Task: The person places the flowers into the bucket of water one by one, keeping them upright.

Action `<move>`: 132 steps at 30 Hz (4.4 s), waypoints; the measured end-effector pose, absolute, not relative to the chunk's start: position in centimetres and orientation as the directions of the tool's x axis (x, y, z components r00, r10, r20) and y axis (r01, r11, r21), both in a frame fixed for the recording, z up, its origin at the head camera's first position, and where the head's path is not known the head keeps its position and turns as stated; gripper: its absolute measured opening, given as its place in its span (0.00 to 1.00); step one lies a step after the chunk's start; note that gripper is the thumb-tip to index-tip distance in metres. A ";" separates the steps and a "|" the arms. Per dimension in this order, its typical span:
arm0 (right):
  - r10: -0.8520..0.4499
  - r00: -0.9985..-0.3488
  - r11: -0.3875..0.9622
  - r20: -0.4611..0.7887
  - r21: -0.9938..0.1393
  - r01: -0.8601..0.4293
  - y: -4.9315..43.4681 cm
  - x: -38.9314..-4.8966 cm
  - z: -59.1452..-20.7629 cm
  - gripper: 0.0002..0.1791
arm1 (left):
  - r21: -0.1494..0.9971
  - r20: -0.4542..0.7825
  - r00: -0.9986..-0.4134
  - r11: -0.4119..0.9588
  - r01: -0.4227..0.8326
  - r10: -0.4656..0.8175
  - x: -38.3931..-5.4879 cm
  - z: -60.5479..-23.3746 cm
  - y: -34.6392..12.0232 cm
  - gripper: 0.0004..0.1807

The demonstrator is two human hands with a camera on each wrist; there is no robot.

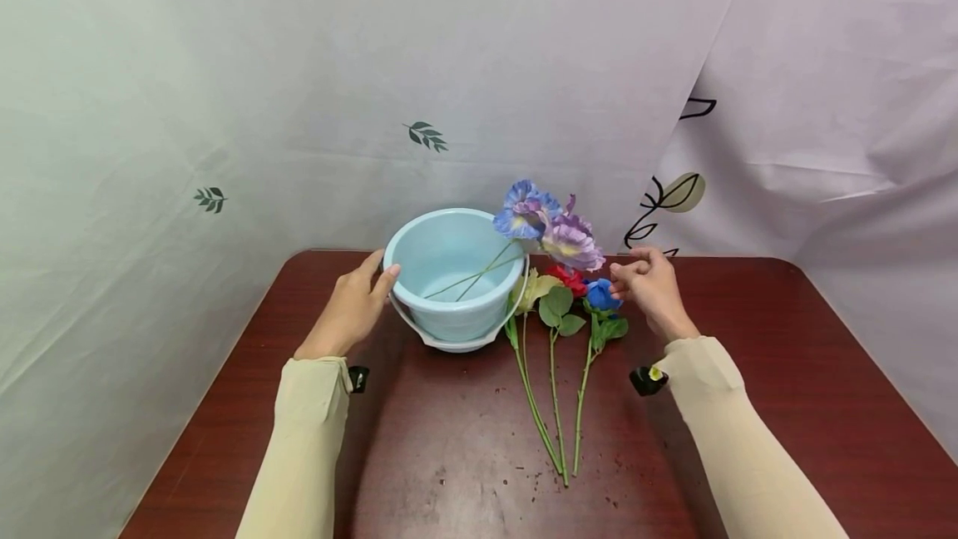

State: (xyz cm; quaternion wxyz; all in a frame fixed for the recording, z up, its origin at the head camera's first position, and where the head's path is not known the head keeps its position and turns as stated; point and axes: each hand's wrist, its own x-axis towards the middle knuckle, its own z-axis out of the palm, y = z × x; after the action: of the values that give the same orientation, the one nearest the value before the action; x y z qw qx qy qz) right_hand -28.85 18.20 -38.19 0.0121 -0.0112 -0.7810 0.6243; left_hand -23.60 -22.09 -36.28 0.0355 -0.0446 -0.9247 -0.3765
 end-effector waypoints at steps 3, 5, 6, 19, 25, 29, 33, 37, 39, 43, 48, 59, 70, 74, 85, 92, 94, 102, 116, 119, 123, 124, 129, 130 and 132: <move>-0.003 -0.999 0.295 -0.037 -0.955 0.035 18.3 -28.9 -38.7 0.31 | 0.692 0.098 -0.994 0.714 0.106 0.053 -23.6 -36.3 -22.1 0.36; -0.018 -0.998 0.355 -0.067 -0.933 0.056 18.2 -29.1 -39.2 0.30 | 0.691 0.097 -0.994 0.715 0.105 0.052 -23.7 -36.3 -22.1 0.36; -0.026 -0.997 0.386 -0.079 -0.921 0.063 18.2 -29.1 -39.3 0.30 | 0.690 0.098 -0.994 0.716 0.106 0.053 -23.7 -36.3 -22.1 0.36; -0.042 -0.996 0.596 -0.084 -0.802 0.042 17.7 -29.2 -40.0 0.30 | 0.694 0.074 -0.996 0.716 0.082 0.043 -23.7 -36.1 -22.0 0.36; -0.053 -0.997 0.678 -0.056 -0.735 0.005 17.6 -29.2 -40.4 0.30 | 0.693 0.074 -0.996 0.716 0.082 0.043 -23.7 -36.2 -22.0 0.36; -0.071 -0.996 0.714 -0.047 -0.700 -0.018 17.4 -29.2 -40.6 0.30 | 0.693 0.076 -0.996 0.716 0.084 0.043 -23.7 -36.2 -22.0 0.36; -0.076 -0.996 0.763 -0.042 -0.646 -0.031 17.1 -29.1 -41.0 0.33 | 0.691 0.084 -0.995 0.717 0.090 0.044 -23.7 -36.2 -22.0 0.36; -0.053 -0.996 0.814 -0.078 -0.581 0.002 16.6 -29.0 -41.3 0.35 | 0.698 0.081 -0.996 0.711 0.087 0.042 -23.7 -36.2 -22.0 0.36; -0.036 -0.995 0.838 -0.097 -0.545 0.023 16.4 -28.8 -41.4 0.36 | 0.704 0.076 -0.996 0.706 0.083 0.041 -23.7 -36.2 -22.0 0.36; -0.012 -0.995 0.876 -0.098 -0.482 0.037 16.0 -28.5 -41.8 0.37 | 0.708 0.072 -0.997 0.701 0.079 0.039 -23.7 -36.2 -22.0 0.36; -0.010 -0.996 0.890 -0.087 -0.455 0.031 15.6 -28.2 -42.1 0.39 | 0.707 0.080 -0.996 0.702 0.086 0.042 -23.8 -36.3 -22.0 0.36; -0.005 -0.993 0.903 -0.122 -0.428 0.048 15.0 -28.1 -42.6 0.42 | 0.718 0.073 -0.996 0.691 0.084 0.046 -23.7 -36.3 -22.1 0.36; 0.000 -0.996 0.904 -0.089 -0.426 0.038 14.9 -28.0 -43.2 0.40 | 0.728 0.074 -0.996 0.681 0.085 0.045 -23.8 -36.2 -22.0 0.36; 0.007 -0.996 0.900 -0.092 -0.434 0.047 14.8 -28.0 -43.3 0.41 | 0.723 0.074 -0.996 0.686 0.082 0.042 -23.7 -36.2 -22.0 0.36; 0.027 -0.995 0.898 -0.097 -0.434 0.067 14.7 -28.1 -43.5 0.42 | 0.707 0.086 -0.996 0.702 0.087 0.037 -23.7 -36.2 -22.1 0.36; 0.027 -0.996 0.892 -0.083 -0.448 0.062 14.7 -28.1 -43.6 0.42 | 0.724 0.075 -0.996 0.685 0.083 0.042 -23.8 -36.3 -22.0 0.36; 0.030 -0.997 0.888 -0.071 -0.456 0.059 14.7 -28.0 -43.6 0.42 | 0.725 0.074 -0.996 0.684 0.082 0.041 -23.8 -36.3 -22.0 0.36; 0.058 -0.996 0.881 -0.063 -0.466 0.081 15.1 -28.0 -43.5 0.41 | 0.720 0.074 -0.996 0.689 0.082 0.042 -23.7 -36.2 -22.0 0.36; 0.153 -0.988 0.827 -0.015 -0.546 0.137 15.9 -27.9 -42.4 0.41 | 0.712 0.075 -0.996 0.697 0.085 0.045 -23.7 -36.3 -22.1 0.36; 0.174 -0.985 0.812 0.006 -0.567 0.140 16.0 -27.9 -42.0 0.39 | 0.712 0.071 -0.996 0.698 0.082 0.044 -23.7 -36.3 -22.1 0.37; 0.203 -0.979 0.792 0.032 -0.593 0.145 16.0 -27.8 -41.4 0.38 | 0.711 0.070 -0.997 0.699 0.081 0.044 -23.6 -36.3 -22.1 0.37; 0.210 -0.977 0.788 0.037 -0.598 0.147 16.0 -27.7 -41.2 0.37 | 0.712 0.070 -0.997 0.697 0.081 0.045 -23.6 -36.3 -22.1 0.37; 0.238 -0.968 0.765 0.075 -0.629 0.139 16.0 -27.5 -40.2 0.37 | 0.718 0.066 -0.997 0.691 0.080 0.047 -23.7 -36.3 -22.1 0.37; 0.244 -0.966 0.759 0.087 -0.637 0.134 16.0 -27.5 -40.1 0.37 | 0.719 0.067 -0.997 0.691 0.080 0.047 -23.7 -36.3 -22.1 0.37; 0.260 -0.960 0.740 0.109 -0.661 0.125 16.0 -27.4 -39.7 0.37 | 0.716 0.069 -0.997 0.694 0.081 0.046 -23.7 -36.2 -22.1 0.37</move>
State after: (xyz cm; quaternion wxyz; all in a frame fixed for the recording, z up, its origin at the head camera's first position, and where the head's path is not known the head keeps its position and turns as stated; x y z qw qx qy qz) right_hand -27.38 15.96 -39.69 0.0975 -0.1036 -0.9276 0.3453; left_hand -23.65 -22.09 -36.24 0.0227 -0.0347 -0.9199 -0.3898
